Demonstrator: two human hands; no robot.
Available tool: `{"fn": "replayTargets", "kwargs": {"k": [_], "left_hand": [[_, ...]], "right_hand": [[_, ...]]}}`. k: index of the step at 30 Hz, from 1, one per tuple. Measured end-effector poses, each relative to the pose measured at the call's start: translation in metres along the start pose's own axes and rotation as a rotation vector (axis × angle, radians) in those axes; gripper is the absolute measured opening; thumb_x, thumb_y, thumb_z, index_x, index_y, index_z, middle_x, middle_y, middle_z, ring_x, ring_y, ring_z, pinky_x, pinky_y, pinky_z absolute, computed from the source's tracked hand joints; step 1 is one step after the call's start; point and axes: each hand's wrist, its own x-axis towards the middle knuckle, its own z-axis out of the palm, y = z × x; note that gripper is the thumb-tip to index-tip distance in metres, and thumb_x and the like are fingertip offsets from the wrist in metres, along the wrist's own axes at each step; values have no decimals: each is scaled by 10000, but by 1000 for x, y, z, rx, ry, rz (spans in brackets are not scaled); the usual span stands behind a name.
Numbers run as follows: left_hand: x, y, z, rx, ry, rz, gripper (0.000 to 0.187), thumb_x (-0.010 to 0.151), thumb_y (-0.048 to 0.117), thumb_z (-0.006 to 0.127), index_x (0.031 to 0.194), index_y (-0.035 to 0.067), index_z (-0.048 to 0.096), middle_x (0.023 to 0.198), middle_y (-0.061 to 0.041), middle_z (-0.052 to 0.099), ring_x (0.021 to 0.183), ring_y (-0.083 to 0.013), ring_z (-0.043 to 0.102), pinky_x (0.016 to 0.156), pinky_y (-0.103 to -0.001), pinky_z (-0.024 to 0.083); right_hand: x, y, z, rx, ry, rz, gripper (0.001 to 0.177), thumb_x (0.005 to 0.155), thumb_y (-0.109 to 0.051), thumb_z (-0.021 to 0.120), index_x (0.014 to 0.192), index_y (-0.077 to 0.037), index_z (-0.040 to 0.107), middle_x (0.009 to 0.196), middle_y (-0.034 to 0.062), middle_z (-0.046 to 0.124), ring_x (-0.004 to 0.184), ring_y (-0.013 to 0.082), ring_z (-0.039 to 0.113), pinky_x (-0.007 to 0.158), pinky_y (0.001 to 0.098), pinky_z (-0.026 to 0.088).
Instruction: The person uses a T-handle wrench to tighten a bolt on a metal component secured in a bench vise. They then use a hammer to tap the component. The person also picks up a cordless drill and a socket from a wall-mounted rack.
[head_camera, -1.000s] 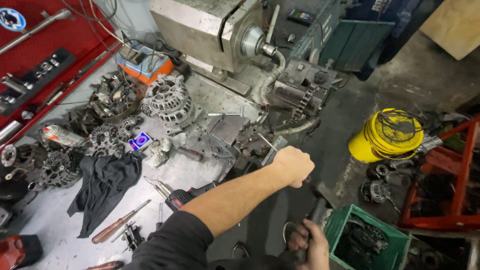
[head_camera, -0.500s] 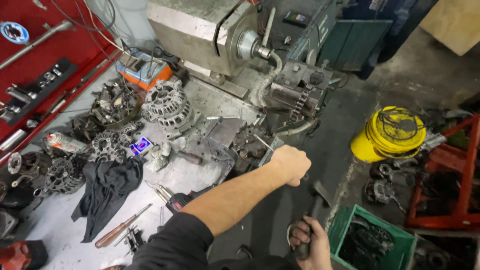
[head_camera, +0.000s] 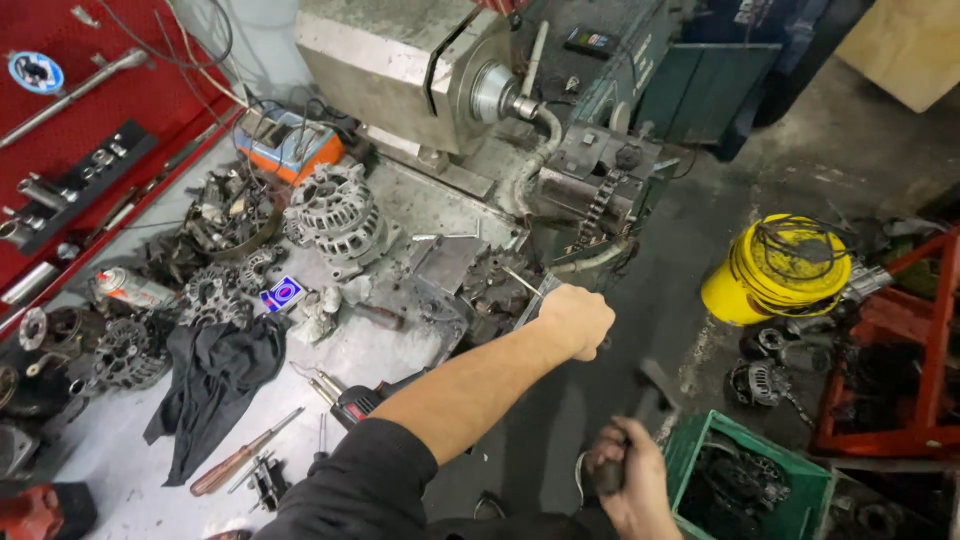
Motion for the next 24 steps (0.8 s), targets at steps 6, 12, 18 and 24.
{"fn": "replayTargets", "kwargs": {"k": [6,12,18,24], "left_hand": [[5,2,0,-26,40,-27,325,739,255,813,1032,114,800,1113,-98,760,1057,-285,729,872,-401,587],[16,-7,7,5,48,-25,295,754,249,798,1024,128,808,1119,-99,768,1062,-276,737,885,-408,589],[1,1,4,-40,45,-47,323,728,262,814,1021,127,793,1106,-90,756,1045,-277,729,865,-407,587],[4,2,0,-14,50,-21,311,742,254,801,1021,116,799,1098,-103,765,1042,-281,743,859,-405,596]], "right_hand": [[4,2,-2,-90,-22,86,95,950,-188,549,864,-178,509,628,-77,425,474,39,377,460,238,323],[-12,0,24,-231,45,-33,181,936,-205,565,793,-158,465,598,-37,386,469,106,379,456,278,313],[0,-1,9,-72,-70,92,251,943,-242,585,755,-177,433,602,-76,379,451,62,375,443,253,326],[-6,-4,8,-133,-88,184,141,930,-198,557,799,-165,516,610,-97,399,435,27,339,440,226,300]]}}
